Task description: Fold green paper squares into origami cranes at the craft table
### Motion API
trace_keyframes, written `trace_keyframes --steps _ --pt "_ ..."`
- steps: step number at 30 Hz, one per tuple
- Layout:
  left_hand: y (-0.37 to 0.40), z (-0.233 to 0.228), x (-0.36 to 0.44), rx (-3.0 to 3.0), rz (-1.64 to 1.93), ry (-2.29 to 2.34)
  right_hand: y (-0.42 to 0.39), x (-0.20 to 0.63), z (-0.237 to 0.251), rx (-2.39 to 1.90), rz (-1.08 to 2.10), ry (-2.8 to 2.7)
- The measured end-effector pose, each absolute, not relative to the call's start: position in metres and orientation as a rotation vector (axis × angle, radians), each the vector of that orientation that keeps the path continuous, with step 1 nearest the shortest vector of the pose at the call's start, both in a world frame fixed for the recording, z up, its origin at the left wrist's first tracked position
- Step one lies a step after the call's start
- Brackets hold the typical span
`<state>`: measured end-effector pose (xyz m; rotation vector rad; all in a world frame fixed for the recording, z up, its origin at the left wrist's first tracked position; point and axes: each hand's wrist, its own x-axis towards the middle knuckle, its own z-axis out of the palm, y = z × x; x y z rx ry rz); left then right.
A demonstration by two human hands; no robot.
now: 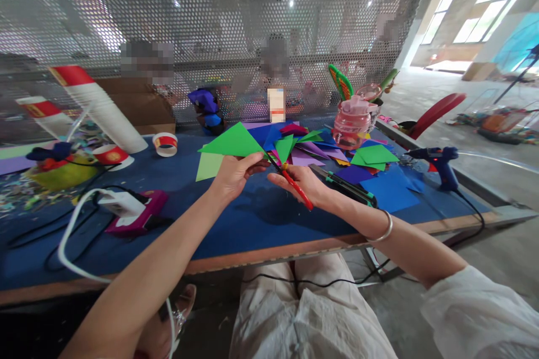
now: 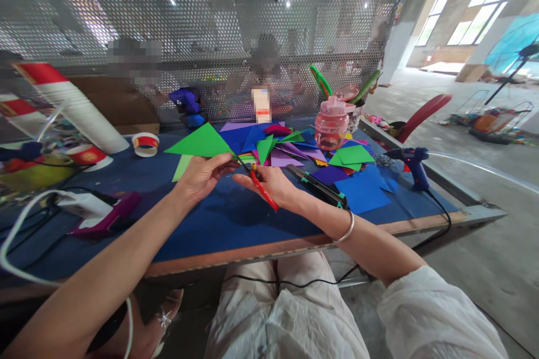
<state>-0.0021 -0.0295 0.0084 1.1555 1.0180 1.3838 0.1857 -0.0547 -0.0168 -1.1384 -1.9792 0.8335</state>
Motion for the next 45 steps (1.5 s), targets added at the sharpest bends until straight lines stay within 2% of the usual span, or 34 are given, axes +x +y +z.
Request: trace_keyframes --steps 45 --pt "-0.0319 0.0098 -0.0030 1.090 1.267 1.002 -0.0628 0.1846 -0.0117 -1.120 0.753 -2.035"
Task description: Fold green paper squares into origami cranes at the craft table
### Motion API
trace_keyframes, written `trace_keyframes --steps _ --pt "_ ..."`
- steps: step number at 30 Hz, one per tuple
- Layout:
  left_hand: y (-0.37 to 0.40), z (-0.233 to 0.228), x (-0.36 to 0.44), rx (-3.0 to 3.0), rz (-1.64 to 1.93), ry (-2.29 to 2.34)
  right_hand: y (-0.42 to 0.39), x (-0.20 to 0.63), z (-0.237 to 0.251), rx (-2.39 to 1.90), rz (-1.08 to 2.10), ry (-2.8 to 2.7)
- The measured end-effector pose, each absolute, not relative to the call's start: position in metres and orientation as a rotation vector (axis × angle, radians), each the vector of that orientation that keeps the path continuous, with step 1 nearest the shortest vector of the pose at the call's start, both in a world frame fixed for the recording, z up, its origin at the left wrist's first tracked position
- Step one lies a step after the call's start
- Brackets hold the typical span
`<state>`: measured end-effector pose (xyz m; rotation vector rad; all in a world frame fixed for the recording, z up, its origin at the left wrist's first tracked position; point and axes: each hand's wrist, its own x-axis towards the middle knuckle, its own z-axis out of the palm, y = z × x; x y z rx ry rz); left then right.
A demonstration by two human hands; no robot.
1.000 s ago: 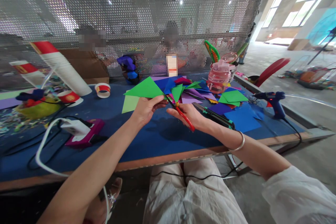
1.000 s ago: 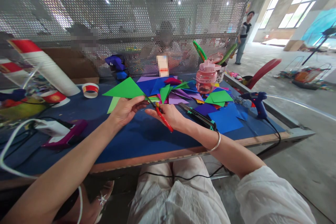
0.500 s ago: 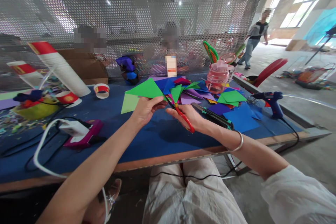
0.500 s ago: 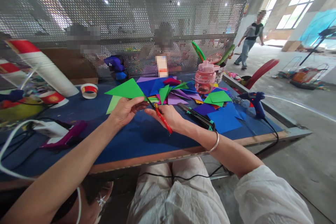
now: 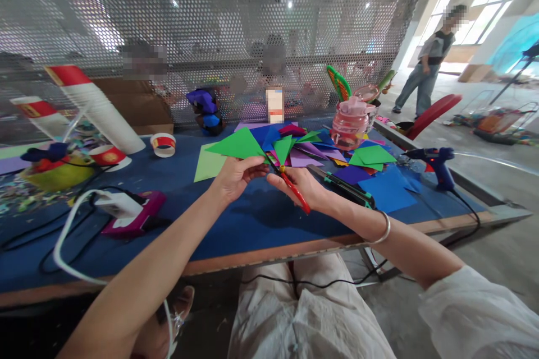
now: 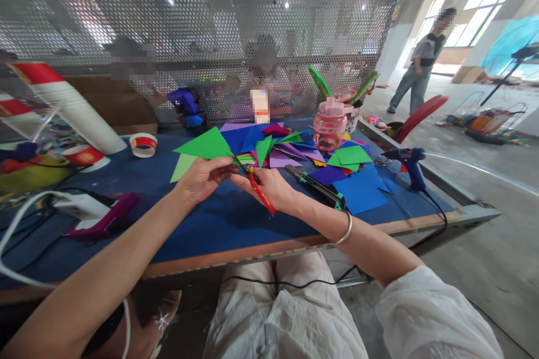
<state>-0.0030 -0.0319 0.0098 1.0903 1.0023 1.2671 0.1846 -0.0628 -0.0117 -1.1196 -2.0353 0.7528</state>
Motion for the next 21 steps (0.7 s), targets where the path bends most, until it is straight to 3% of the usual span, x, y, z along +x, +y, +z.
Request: trace_keyframes --steps 21 --pt "-0.0385 0.0115 0.0044 1.050 1.230 0.973 -0.0581 0.1846 -0.0166 -1.031 0.737 -2.047"
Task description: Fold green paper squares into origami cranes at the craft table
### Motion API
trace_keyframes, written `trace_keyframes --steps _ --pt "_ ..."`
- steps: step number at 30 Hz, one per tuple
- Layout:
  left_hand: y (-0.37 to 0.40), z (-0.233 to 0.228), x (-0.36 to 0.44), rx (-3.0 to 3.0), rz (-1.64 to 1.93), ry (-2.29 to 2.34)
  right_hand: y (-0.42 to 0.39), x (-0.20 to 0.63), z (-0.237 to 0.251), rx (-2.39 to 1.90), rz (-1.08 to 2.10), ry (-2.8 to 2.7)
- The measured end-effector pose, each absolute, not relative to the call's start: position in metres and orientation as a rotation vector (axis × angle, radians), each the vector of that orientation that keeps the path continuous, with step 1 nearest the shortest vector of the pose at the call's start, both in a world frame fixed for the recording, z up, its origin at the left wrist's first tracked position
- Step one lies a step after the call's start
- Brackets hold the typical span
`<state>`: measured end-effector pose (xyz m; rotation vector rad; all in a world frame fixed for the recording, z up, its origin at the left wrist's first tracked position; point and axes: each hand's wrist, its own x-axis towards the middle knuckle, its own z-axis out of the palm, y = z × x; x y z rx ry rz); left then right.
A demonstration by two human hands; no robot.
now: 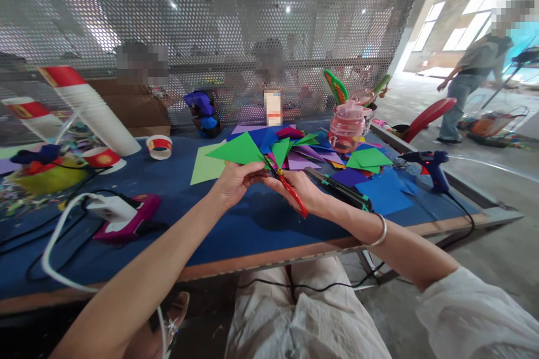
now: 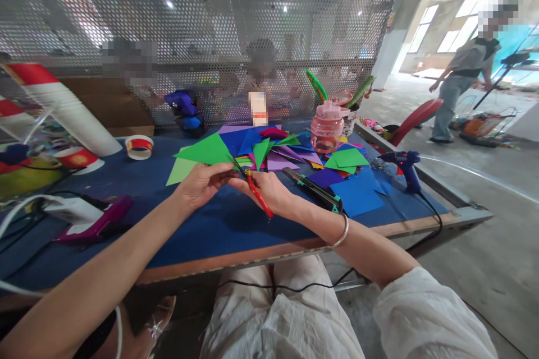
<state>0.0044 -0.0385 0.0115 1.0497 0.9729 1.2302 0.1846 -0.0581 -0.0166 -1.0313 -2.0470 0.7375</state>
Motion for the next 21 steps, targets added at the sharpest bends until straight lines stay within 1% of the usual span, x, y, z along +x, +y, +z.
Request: trace_keyframes --steps 13,21 --pt "-0.0387 0.0105 0.0052 1.027 1.226 0.971 -0.0549 0.1839 -0.0205 -1.016 0.738 -2.039" --pt "-0.0377 0.0108 0.0054 1.039 1.227 0.941 -0.0569 0.1825 -0.0214 -1.071 0.890 -1.968"
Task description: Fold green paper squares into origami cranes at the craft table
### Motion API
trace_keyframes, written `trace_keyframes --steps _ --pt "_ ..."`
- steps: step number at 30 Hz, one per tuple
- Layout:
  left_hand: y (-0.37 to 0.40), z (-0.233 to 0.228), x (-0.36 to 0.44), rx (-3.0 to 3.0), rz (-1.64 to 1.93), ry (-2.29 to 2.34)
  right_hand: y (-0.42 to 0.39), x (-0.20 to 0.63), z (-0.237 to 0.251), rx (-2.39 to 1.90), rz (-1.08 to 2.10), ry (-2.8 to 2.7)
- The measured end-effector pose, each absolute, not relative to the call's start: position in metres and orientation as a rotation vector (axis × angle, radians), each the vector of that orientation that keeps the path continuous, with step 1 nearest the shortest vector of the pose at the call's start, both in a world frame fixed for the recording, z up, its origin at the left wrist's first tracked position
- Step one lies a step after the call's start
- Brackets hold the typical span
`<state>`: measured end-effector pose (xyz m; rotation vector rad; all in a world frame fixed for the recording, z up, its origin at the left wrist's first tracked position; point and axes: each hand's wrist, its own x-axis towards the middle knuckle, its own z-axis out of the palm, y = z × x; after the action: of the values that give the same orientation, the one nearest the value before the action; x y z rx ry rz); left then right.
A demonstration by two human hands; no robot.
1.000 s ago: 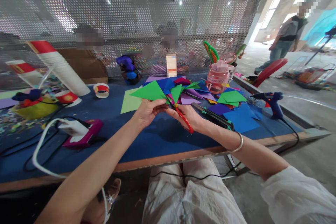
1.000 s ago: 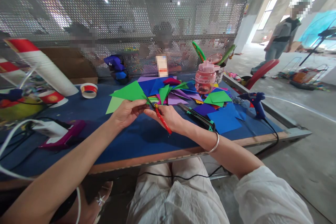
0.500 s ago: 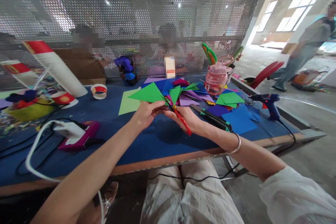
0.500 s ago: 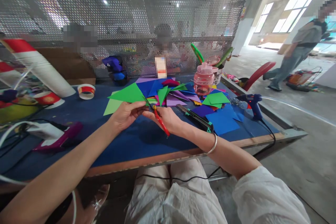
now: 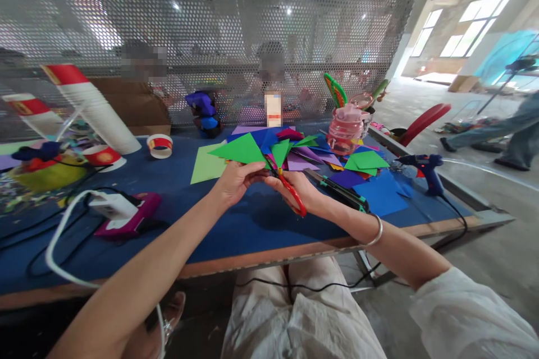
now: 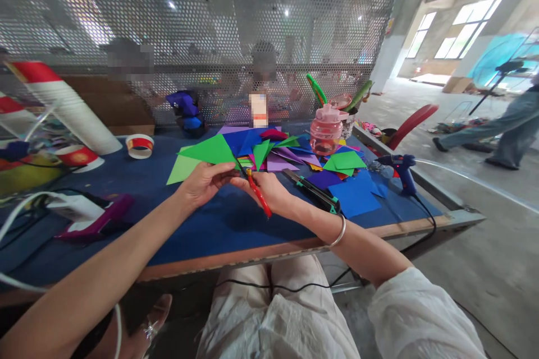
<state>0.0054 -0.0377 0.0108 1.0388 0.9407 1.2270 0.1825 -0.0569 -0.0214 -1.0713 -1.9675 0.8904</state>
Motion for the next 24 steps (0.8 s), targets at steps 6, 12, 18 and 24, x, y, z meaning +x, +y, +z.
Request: trace_keyframes --steps 6,12,18,24 --pt "-0.038 0.012 0.005 1.041 1.221 0.937 -0.057 0.181 -0.024 -1.098 0.860 -1.951" --pt "-0.039 0.010 0.006 1.031 1.199 0.935 -0.060 0.182 -0.019 -1.106 0.826 -1.983" --pt "-0.040 0.008 0.006 1.013 1.187 0.936 -0.064 0.183 -0.014 -1.129 0.855 -1.987" --pt "-0.042 0.006 0.007 1.007 1.160 0.941 -0.064 0.183 -0.015 -1.123 0.881 -1.948"
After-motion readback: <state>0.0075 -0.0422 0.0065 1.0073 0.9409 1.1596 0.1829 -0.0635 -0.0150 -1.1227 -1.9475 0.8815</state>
